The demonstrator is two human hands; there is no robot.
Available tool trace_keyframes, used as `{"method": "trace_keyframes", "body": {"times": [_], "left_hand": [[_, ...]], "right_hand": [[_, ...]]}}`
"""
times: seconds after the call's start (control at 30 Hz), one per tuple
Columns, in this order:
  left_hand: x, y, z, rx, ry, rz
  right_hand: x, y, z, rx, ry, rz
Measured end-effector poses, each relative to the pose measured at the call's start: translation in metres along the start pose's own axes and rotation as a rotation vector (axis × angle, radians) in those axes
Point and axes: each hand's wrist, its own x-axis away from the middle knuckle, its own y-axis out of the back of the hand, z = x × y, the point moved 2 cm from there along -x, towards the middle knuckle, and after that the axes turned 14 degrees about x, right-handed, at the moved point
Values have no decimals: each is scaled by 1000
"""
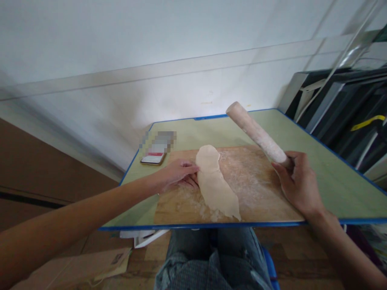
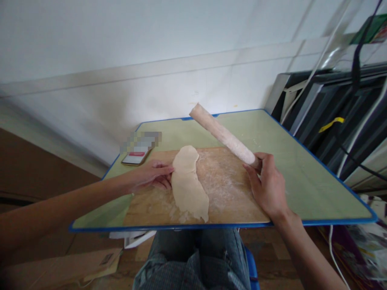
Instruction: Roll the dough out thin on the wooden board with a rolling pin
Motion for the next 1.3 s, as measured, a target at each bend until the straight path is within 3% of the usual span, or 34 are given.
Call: {"method": "trace_keyframes", "body": {"times": [0.17,0.33,0.4,0.53,0.63,0.73,0.9,1.1,1.3], "left_hand": [[17,18,-26,-344,-291,-164],[56,25,-58,-697,-703,-458],[66,21,-63,-934,-798,-501],[62,6,-45,-1431,-741,-292],[47,-2,-19,-1551,-588,-167],[32,-5,-4,-1546,-536,-203],[16,-3,-9,-1472,-541,-277],[3,8,-17,-1369,-628,-252],[-13,15,-26,-1334,-594,-112]], "right_hand": [[-1,-3,-1,50,98,35],[-13,2,14,184,397,121],[-20,5,28,246,528,174],[-27,2,61,296,723,195],[-25,-9,79,363,824,210],[-21,-18,85,444,856,274],[-29,-23,86,494,810,442],[-51,-32,88,326,875,442],[-63,-47,83,152,833,549]]}}
